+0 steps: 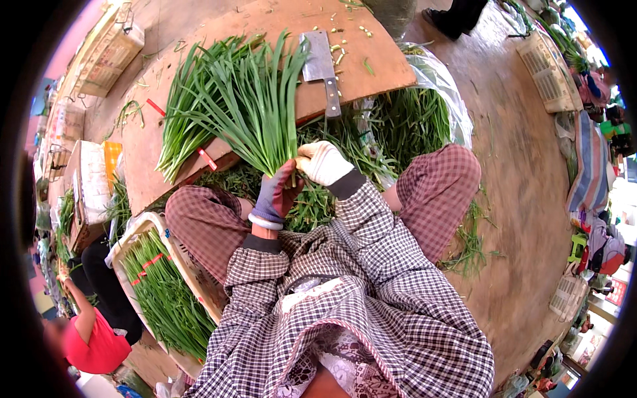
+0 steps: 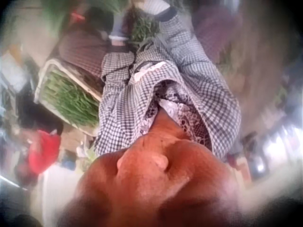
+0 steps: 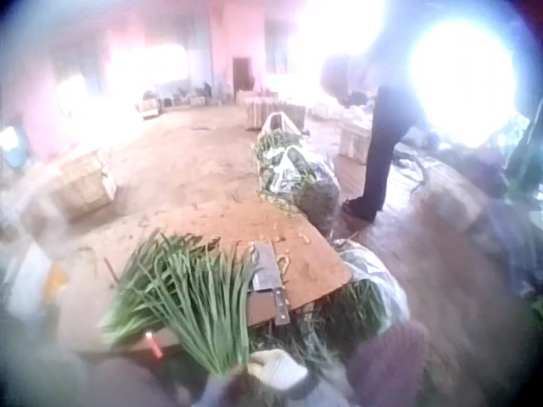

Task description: The person sorts bunches of green onions by hand, removing outer leaves and debris, and places them into a large plastic bag.

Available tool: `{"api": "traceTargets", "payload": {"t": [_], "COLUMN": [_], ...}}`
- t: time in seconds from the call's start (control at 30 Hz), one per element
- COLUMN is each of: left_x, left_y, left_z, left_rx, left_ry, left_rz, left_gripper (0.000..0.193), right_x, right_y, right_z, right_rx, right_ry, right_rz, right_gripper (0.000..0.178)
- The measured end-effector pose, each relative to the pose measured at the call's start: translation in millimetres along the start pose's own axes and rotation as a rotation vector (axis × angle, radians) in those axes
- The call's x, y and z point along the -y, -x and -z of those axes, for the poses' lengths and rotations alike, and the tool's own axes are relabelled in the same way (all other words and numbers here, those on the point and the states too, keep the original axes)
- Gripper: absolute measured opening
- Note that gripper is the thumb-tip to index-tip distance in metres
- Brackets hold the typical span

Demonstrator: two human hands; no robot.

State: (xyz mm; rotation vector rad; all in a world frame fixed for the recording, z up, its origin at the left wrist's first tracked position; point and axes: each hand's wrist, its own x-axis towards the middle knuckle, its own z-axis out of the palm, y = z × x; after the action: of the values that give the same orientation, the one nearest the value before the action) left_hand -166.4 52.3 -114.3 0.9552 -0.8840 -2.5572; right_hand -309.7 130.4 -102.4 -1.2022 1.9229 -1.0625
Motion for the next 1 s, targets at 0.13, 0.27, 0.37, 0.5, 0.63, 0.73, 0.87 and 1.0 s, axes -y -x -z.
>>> {"api": "traceTargets", "payload": {"t": [0.13,0.27,0.37,0.5,0.63,0.73,0.87,1.0], "left_x": [-1,9,12,11,6,7,15,22], "left_y": [0,-7,-14,-9,-9,-10,-1,-12], "left_z": [-7,6,15,7,3,0,4,-5], "left_rx": [-0.025,-0.03,0.129,0.135,0.099,0.131,0.02,0.075], "left_ry": [-0.043,-0.155,-0.121,0.095,0.203,0.193,-0.06,0.098], "left_rz": [-0.006,-0.033,-0.119,-0.046,0.016,-0.015,0.049,-0.237], "left_gripper": [0.011,0.016,0.024,0.03,0.04,0.041,0.037,0.039], "right_x": [-3,-7,2,17,-3,-3,-19,-27], "right_y": [5,-2,6,21,39,48,55,50], "right_z": [14,-10,-4,9,18,2,-18,-41], "right_rx": [0.071,-0.14,-0.128,-0.108,-0.006,0.005,0.062,0.06], "right_ry": [-0.151,0.33,0.252,-0.125,0.096,-0.057,-0.058,0.055], "right_rz": [-0.064,0.161,0.145,0.109,-0.235,-0.167,-0.132,-0.181], "right_gripper": [0.025,0.018,0.017,0.019,0.036,0.038,0.046,0.036]}}
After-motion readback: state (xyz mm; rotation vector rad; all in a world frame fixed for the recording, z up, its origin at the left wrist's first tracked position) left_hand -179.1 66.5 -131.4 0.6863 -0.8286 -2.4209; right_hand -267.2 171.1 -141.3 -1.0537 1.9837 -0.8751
